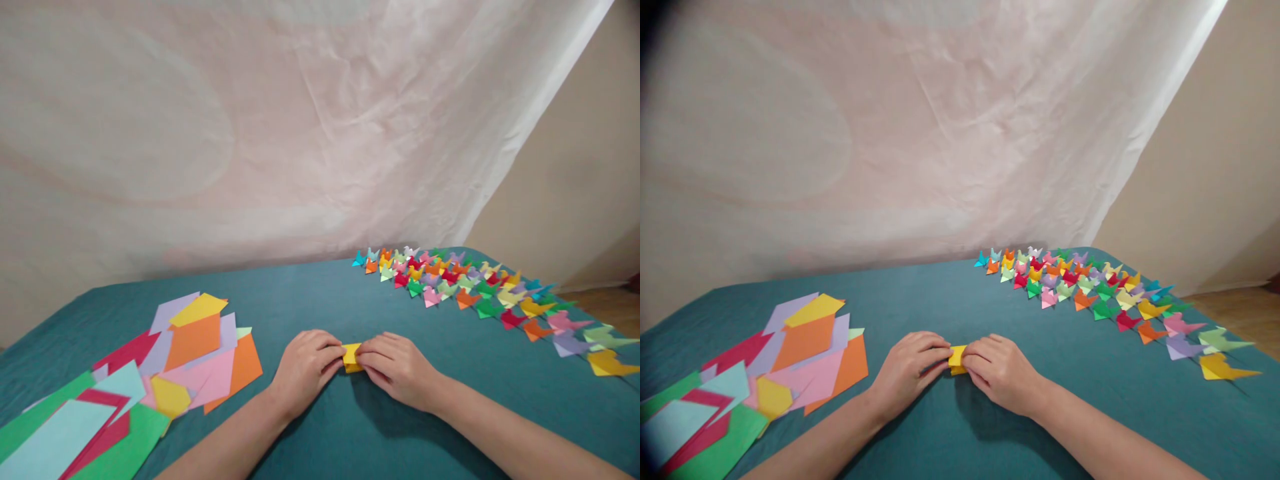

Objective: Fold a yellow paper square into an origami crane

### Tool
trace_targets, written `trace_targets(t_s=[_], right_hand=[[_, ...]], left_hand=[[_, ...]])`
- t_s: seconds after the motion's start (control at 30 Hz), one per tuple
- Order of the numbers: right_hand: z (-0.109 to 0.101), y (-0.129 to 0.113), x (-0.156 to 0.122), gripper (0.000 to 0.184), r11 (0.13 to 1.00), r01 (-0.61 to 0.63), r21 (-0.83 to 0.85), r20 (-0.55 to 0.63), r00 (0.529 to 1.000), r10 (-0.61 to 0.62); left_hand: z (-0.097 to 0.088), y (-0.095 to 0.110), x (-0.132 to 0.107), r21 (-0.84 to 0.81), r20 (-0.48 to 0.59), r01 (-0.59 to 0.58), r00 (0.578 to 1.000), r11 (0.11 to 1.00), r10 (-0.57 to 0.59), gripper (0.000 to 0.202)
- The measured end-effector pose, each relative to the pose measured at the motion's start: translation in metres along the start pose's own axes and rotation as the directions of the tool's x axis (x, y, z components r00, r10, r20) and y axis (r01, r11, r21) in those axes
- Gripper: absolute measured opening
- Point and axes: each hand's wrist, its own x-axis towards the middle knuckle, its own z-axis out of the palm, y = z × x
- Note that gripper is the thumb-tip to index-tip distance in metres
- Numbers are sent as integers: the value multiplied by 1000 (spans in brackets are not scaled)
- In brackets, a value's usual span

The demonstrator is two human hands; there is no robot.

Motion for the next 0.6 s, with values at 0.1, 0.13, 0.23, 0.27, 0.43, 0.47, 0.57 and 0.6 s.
trace_targets(t_s=[0.1,0.13,0.23,0.27,0.43,0.47,0.57,0.6], right_hand=[[-2,-2,1,17,993,33,-113,1,999,-33],[-2,-3,1,18,989,40,-145,4,999,-40],[-5,-3,1,21,974,66,-216,21,998,-63],[-6,-3,1,22,970,78,-229,27,997,-73],[-8,-7,2,24,959,112,-261,40,994,-105],[-7,-8,2,23,958,115,-263,40,993,-108],[-3,-10,1,22,964,90,-251,37,996,-83],[-1,-11,1,21,967,71,-243,35,997,-64]], left_hand=[[0,1,0,1,14,2,1000,1000,-2,17],[-1,1,0,-2,27,2,1000,1000,-2,18],[-3,5,1,-20,57,1,998,1000,0,22],[-4,7,1,-27,60,0,998,1000,1,25],[-6,17,1,-60,56,-14,998,998,17,28],[-5,18,1,-63,55,-12,998,998,16,29],[-1,16,2,-64,59,10,998,998,-6,25],[0,15,3,-63,61,20,998,998,-16,23]])
